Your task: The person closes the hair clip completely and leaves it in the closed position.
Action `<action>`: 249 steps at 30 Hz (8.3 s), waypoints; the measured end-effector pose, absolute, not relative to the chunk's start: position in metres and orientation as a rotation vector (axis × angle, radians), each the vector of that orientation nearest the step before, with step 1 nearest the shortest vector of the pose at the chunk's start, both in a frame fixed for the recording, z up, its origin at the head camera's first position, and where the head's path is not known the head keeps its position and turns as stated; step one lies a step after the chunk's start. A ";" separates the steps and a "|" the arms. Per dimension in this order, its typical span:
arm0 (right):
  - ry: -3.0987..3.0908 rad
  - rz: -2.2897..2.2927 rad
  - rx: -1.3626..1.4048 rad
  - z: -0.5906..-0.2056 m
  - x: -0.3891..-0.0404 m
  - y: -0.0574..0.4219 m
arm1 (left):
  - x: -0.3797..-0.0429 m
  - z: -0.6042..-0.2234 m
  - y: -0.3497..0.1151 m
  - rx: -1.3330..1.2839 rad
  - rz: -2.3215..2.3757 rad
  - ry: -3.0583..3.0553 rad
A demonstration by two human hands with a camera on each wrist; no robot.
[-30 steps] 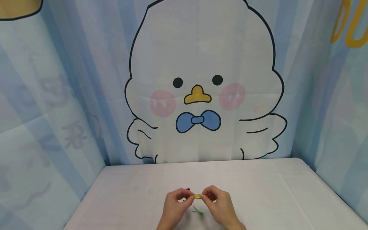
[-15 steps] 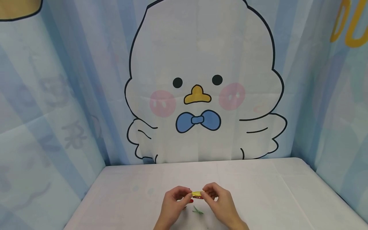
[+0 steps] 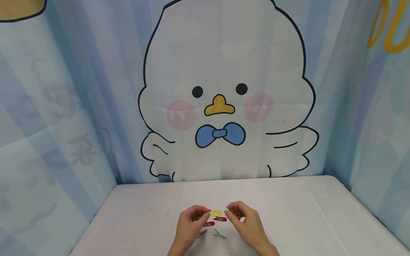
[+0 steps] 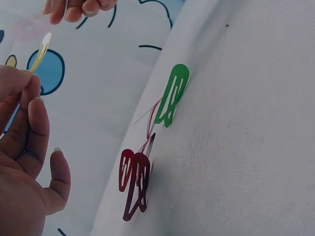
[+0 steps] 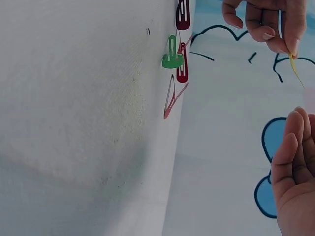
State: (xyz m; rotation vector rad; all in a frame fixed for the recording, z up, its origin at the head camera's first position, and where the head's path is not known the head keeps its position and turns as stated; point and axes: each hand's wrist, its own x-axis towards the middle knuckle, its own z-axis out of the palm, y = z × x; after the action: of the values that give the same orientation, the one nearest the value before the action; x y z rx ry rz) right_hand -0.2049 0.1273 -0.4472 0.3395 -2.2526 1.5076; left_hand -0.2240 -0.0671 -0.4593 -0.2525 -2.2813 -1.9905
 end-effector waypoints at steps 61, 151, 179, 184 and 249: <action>-2.101 1.183 0.731 -0.449 -0.219 0.142 | -0.226 -0.455 -0.077 -0.366 -1.837 -2.447; -2.881 1.093 0.370 -0.476 -0.288 0.242 | -0.249 -0.480 -0.129 -0.606 -1.533 -2.967; -2.920 1.084 0.254 -0.475 -0.285 0.241 | -0.251 -0.486 -0.123 -0.595 -1.374 -2.991; -2.910 1.081 0.243 -0.476 -0.284 0.242 | -0.250 -0.487 -0.123 -0.598 -1.412 -2.987; -2.662 1.324 0.401 -0.425 -0.252 0.196 | -0.246 -0.452 -0.117 -0.562 -1.896 -2.618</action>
State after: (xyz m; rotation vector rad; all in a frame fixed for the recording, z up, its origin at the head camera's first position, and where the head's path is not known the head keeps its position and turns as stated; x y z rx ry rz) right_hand -0.2518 0.1959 -0.4246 0.4015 -2.6621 1.3244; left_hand -0.2462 -0.1171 -0.4524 -0.5618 -2.6180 -1.8962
